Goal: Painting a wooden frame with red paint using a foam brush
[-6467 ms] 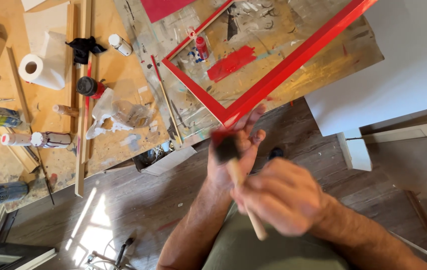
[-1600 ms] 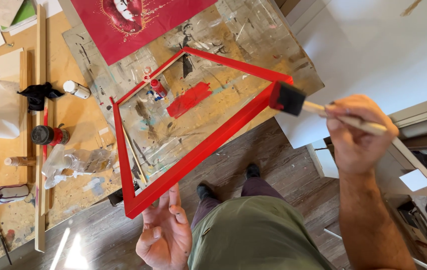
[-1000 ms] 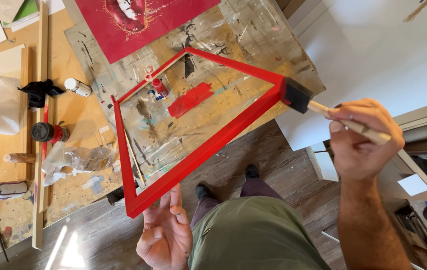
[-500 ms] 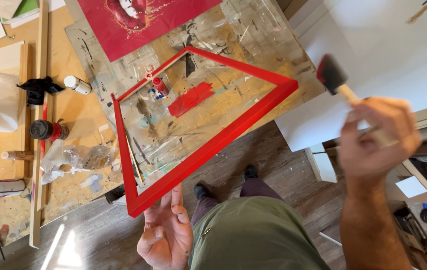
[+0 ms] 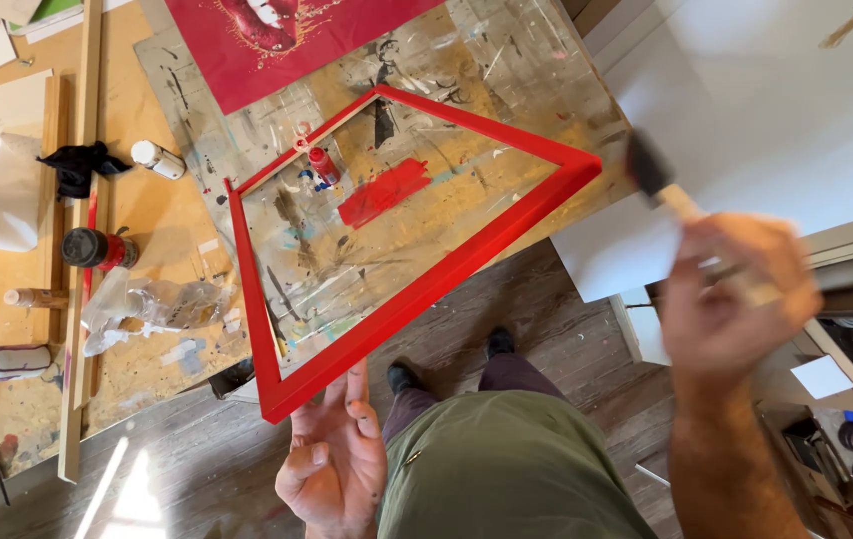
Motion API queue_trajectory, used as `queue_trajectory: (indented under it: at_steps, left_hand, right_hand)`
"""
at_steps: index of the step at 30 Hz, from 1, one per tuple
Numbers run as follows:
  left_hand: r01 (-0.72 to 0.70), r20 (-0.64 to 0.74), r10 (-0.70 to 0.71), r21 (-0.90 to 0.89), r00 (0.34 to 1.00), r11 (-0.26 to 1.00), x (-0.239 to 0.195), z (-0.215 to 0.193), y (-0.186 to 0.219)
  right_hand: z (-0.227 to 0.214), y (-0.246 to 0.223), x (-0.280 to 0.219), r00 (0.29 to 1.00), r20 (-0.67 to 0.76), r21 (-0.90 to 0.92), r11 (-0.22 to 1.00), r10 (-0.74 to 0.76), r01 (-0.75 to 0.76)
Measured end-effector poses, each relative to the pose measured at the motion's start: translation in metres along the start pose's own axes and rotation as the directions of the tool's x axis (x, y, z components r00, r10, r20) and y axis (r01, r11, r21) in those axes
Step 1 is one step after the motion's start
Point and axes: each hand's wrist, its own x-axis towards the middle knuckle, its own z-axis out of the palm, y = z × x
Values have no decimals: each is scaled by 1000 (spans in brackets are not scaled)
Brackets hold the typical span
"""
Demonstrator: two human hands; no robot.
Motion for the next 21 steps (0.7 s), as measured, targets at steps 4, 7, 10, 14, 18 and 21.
queue_trajectory:
  at_steps: [4, 7, 10, 14, 18, 21]
  left_hand:
    - [25, 5, -25, -33, 1000, 999, 1, 3, 0]
    - [-10, 0, 10, 14, 1000, 1000, -2, -6, 2]
    - [3, -9, -3, 6, 1000, 1000, -5, -9, 0]
    - [40, 18, -41, 48, 999, 998, -5, -4, -5]
    - [99, 20, -101, 78, 995, 992, -4, 7, -10]
    - [170, 129, -187, 134, 974, 976, 0, 15, -15]
  right_hand:
    - [17, -70, 1, 982, 185, 221, 975, -48, 6]
    - [12, -37, -42, 971, 237, 568, 808, 23, -158]
    - [2, 51, -67, 704, 421, 629, 375, 572, -681]
    - [-13, 42, -33, 515, -25, 730, 368, 857, -577]
    - [-2, -41, -49, 567, 631, 776, -426, 529, -465]
    - [18, -92, -54, 539, 736, 662, -601, 410, -447]
